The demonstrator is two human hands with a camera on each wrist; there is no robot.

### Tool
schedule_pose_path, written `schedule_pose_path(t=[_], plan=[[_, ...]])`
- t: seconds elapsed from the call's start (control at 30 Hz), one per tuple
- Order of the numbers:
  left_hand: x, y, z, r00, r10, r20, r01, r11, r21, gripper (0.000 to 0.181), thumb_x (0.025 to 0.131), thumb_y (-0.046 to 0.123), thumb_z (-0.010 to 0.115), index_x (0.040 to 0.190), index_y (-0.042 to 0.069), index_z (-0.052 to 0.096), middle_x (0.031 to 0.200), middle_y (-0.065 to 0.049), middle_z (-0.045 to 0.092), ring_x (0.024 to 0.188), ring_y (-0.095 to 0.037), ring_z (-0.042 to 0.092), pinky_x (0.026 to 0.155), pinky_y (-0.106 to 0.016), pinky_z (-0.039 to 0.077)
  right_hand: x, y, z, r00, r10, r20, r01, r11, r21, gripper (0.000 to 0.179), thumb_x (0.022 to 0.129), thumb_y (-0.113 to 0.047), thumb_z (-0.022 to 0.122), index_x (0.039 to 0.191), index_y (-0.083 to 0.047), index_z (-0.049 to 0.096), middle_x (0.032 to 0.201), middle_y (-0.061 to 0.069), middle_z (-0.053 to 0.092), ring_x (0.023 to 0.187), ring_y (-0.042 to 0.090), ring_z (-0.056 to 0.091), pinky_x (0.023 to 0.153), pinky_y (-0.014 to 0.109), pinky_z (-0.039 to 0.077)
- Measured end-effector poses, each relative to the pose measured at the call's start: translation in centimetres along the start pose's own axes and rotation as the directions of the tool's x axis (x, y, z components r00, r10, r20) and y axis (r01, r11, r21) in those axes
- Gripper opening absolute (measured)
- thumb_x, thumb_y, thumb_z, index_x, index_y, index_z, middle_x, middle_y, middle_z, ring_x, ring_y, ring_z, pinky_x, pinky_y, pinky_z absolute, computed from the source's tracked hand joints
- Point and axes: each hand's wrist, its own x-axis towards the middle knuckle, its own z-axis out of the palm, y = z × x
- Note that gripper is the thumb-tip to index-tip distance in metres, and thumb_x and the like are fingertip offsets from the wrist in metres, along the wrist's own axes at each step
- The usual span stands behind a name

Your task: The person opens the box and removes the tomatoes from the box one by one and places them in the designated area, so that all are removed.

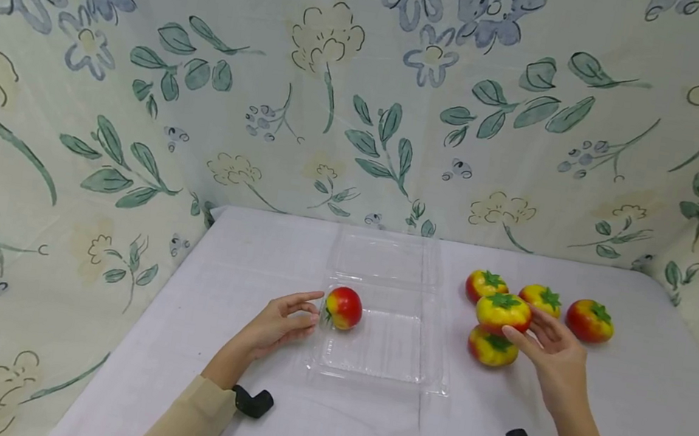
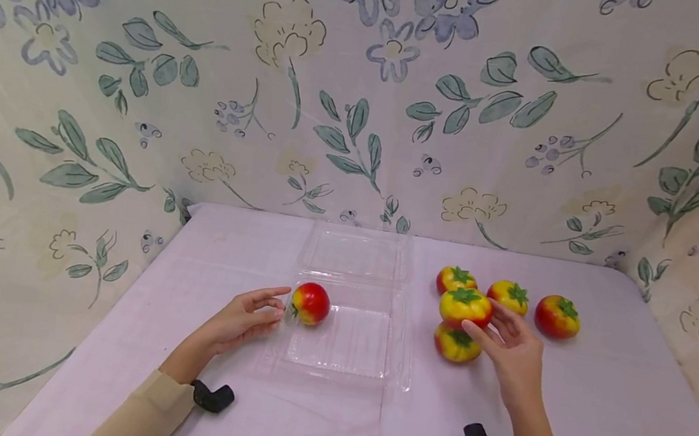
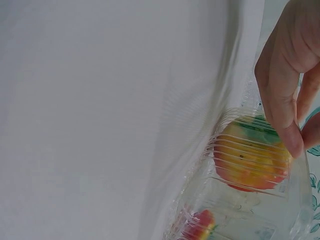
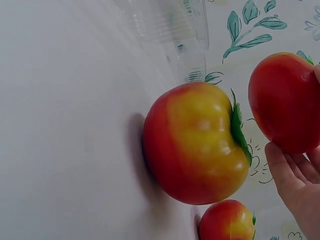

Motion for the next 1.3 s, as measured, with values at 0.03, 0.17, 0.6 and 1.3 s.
schedule_pose_path(t=[0.03,0.17,0.6,1.3], plan=[[0.0,0.0,0.0,1.0,0.001,0.0,-0.001,1.0,0.001,0.055,0.096,0.003,0.066,0.148,0.005,0.047,0.109,-0.007,0.057,0.083,-0.012,0.062,0.081,-0.022,0.057,0.1,0.0,-0.1,1.0,0.001,-0.004,-0.001,1.0,-0.003,0.071,0.089,-0.029,0.076,0.149,-0.007,0.044,0.151,0.014,0.044,0.132,0.019,0.048,0.086,0.007,0.046],[-0.1,0.1,0.0,1.0,0.0,-0.002,0.0,1.0,0.001,0.055,0.096,0.002,0.065,0.148,0.005,0.047,0.11,-0.008,0.057,0.083,-0.012,0.062,0.081,-0.022,0.057,0.2,0.2,-0.4,1.0,0.009,-0.025,-0.008,0.999,0.042,0.07,0.088,-0.027,0.078,0.147,-0.008,0.046,0.151,0.012,0.044,0.13,0.015,0.049,0.084,0.007,0.046],[0.0,0.1,0.0,1.0,-0.008,0.0,0.008,1.0,0.007,0.055,0.096,0.003,0.065,0.148,0.006,0.047,0.111,-0.008,0.056,0.083,-0.012,0.062,0.081,-0.022,0.057,0.5,0.9,-1.7,0.995,0.078,-0.061,-0.073,0.994,0.084,0.074,0.089,-0.029,0.076,0.152,-0.012,0.041,0.157,0.011,0.036,0.141,0.021,0.038,0.086,0.006,0.044],[-0.1,0.2,0.2,1.0,-0.002,-0.007,0.002,1.0,-0.001,0.055,0.096,0.001,0.065,0.148,0.004,0.047,0.109,-0.008,0.057,0.083,-0.012,0.062,0.081,-0.022,0.057,0.0,2.2,-3.7,0.998,0.05,-0.043,-0.026,0.894,0.448,0.049,0.09,-0.001,0.072,0.135,-0.014,0.058,0.123,-0.009,0.055,0.109,0.002,0.055,0.082,0.009,0.049]])
